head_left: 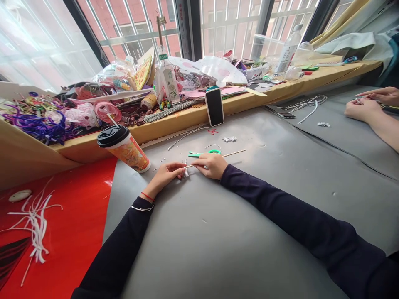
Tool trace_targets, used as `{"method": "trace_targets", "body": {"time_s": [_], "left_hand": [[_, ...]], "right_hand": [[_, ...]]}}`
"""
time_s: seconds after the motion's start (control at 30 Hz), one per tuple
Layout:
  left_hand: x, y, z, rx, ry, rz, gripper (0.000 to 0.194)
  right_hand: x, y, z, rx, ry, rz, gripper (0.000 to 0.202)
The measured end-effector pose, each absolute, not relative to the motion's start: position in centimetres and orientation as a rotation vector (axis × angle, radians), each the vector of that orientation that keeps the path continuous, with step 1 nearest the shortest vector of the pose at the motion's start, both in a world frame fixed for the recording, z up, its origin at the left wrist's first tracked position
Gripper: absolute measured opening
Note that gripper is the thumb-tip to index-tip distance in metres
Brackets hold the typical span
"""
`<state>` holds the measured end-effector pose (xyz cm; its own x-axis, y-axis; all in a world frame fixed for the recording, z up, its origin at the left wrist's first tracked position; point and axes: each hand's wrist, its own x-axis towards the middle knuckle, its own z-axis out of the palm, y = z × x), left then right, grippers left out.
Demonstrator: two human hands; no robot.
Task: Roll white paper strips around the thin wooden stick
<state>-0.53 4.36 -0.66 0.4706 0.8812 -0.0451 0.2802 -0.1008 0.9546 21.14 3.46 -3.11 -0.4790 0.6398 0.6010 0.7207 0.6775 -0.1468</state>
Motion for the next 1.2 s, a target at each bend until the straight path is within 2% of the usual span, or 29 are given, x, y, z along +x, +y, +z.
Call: {"method": "trace_targets", "body": {"time_s": [0.43, 0.87, 1.2], "left_hand": [[-0.93, 4.66, -1.38, 1.729, 0.968, 0.718, 0.036], [-1.10, 4.72, -1.26, 1.722, 0.978, 0.700, 0.029], [-0.81, 4.23, -0.63, 1.654, 0.991, 0.703, 0.033]], "right_hand": [[21.10, 3.25, -2.93, -1.048, -2.305, -0.011, 0.023], [21.14, 3.54, -2.96, -0.982, -2.288, -0.119, 0.022], [21.21, 3.85, -3.01, -1.000, -2.249, -0.171, 0.022]]}}
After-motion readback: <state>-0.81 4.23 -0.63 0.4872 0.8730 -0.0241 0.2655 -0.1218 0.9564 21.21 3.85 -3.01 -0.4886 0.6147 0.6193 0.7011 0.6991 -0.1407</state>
